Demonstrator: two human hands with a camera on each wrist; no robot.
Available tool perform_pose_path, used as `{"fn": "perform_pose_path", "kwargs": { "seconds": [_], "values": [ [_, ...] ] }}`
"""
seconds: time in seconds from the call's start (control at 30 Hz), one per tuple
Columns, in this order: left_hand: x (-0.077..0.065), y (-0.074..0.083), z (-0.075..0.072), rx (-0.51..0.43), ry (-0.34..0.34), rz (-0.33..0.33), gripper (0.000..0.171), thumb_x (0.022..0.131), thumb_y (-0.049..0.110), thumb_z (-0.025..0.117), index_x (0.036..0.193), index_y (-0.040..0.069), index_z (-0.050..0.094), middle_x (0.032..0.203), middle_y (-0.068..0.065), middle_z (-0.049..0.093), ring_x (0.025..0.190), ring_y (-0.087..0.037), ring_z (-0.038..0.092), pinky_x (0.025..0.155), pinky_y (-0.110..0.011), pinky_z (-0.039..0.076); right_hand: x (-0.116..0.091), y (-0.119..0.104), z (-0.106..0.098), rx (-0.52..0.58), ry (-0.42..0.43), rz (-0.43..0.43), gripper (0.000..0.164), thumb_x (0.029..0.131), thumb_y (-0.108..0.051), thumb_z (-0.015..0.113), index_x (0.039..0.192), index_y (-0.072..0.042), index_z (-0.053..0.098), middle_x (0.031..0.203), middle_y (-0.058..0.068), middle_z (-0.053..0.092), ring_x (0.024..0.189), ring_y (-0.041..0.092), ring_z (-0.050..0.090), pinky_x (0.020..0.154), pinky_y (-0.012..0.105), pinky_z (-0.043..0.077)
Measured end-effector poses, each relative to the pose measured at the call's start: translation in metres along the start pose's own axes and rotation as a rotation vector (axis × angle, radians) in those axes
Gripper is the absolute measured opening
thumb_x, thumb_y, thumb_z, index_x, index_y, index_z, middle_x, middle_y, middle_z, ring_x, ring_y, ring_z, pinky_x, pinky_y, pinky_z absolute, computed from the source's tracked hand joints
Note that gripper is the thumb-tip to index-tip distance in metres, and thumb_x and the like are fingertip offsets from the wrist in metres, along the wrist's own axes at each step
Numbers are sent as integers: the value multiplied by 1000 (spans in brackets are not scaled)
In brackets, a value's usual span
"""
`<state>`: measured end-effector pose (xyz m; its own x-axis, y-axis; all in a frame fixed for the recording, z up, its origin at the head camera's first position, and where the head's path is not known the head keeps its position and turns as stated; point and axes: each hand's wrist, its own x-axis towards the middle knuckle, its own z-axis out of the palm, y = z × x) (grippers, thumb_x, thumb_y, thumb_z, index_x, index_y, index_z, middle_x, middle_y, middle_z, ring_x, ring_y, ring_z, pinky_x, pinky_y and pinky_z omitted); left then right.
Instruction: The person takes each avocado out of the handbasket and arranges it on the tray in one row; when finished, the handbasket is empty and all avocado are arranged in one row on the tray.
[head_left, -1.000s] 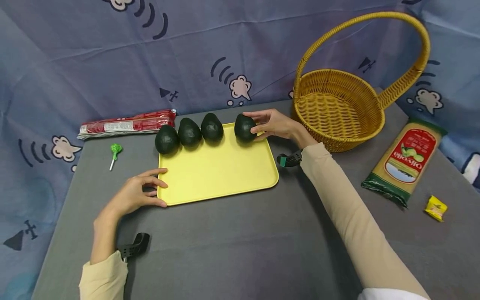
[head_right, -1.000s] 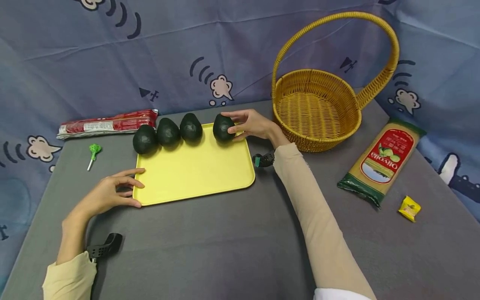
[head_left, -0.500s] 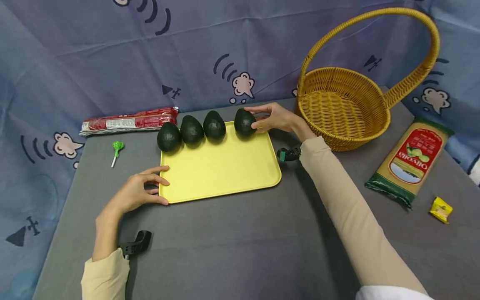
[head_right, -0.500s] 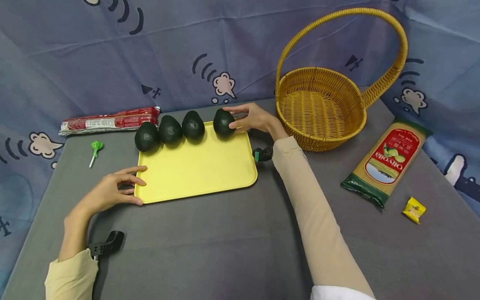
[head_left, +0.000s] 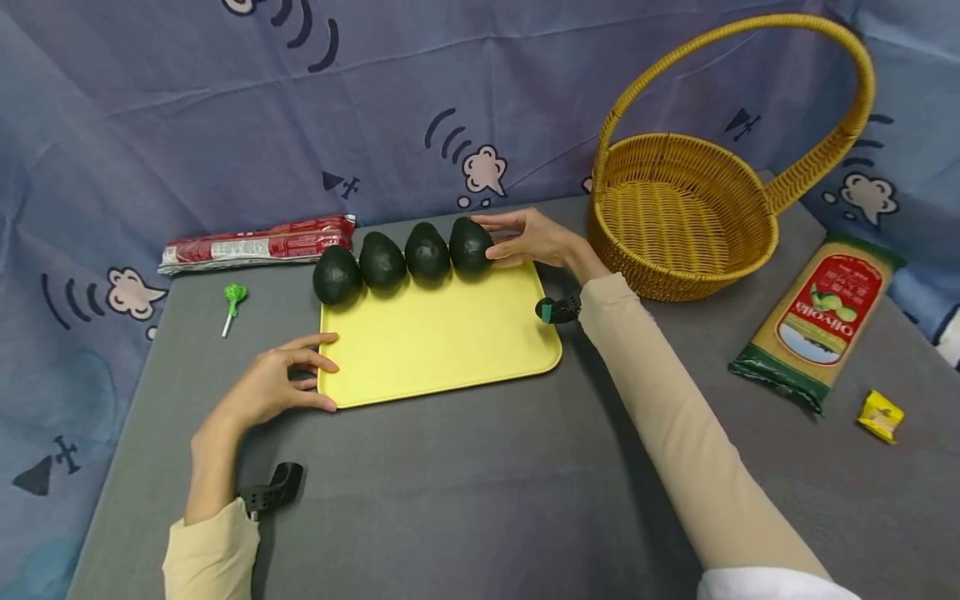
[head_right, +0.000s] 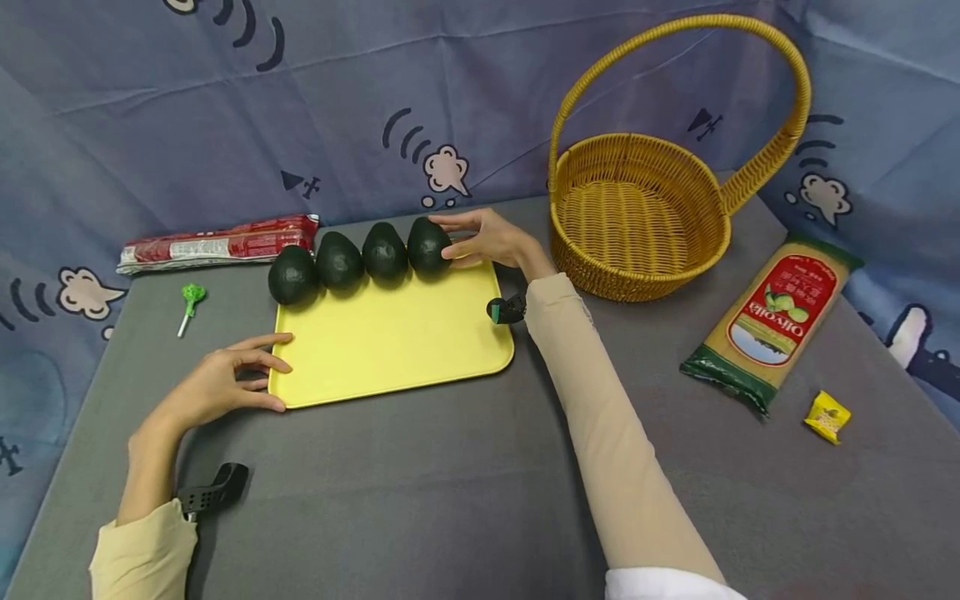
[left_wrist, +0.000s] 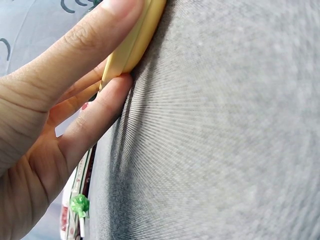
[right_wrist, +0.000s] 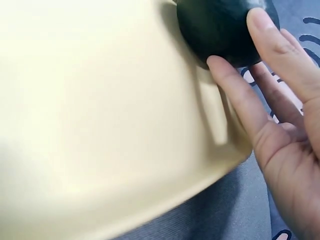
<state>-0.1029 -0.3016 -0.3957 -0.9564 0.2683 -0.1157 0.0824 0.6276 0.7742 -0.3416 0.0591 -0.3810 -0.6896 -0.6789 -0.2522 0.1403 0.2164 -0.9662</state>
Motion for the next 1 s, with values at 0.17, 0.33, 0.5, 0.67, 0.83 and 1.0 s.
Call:
{"fn": "perform_pose_path", "kwargs": {
  "seconds": [0.17, 0.33, 0.5, 0.67, 0.83, 1.0],
  "values": [
    [-1, -1, 2, 6, 2, -4, 41, 67, 13, 88, 102, 2, 71, 144, -11, 45, 121, -30, 51, 85, -27, 53, 0, 2, 3, 30, 3, 12, 65, 89, 10, 60, 147, -10, 39, 151, 15, 33, 132, 30, 41, 91, 42, 51],
    [-1, 0, 3, -5, 4, -1, 41, 66, 12, 88, 102, 2, 71, 144, -11, 45, 121, -29, 51, 85, -27, 53, -2, 5, 0, 74, 2, 6, 66, 88, 12, 59, 147, -9, 38, 150, 13, 36, 127, 32, 47, 92, 45, 50],
    [-4, 1, 2, -4, 9, -19, 41, 67, 13, 88, 103, 2, 71, 144, -11, 44, 123, -30, 50, 86, -28, 53, -1, 4, -2, 98, -24, -18, 65, 89, 13, 57, 147, -8, 37, 151, 12, 36, 118, 28, 55, 92, 46, 50],
    [-9, 8, -1, 5, 1, -39, 41, 69, 14, 86, 104, 0, 70, 146, -15, 41, 127, -35, 46, 88, -32, 52, 2, 1, 0, 95, -18, -29, 63, 90, 10, 57, 147, -7, 36, 152, 12, 34, 116, 27, 56, 93, 44, 49],
    [-13, 25, -7, 118, -66, -69, 47, 75, 17, 82, 114, -3, 66, 150, -23, 32, 129, -40, 42, 92, -40, 49, -11, -8, 7, -107, 48, -90, 61, 94, -6, 60, 149, -12, 33, 155, 10, 28, 129, 28, 46, 100, 44, 45],
    [-9, 52, -8, 310, 65, -5, 52, 92, 19, 66, 136, -3, 49, 155, -23, 19, 135, -46, 29, 100, -62, 36, -45, -18, 25, -715, 289, -260, 60, 98, -29, 55, 151, -18, 30, 157, 13, 22, 141, 30, 25, 110, 52, 31]
  ]
}}
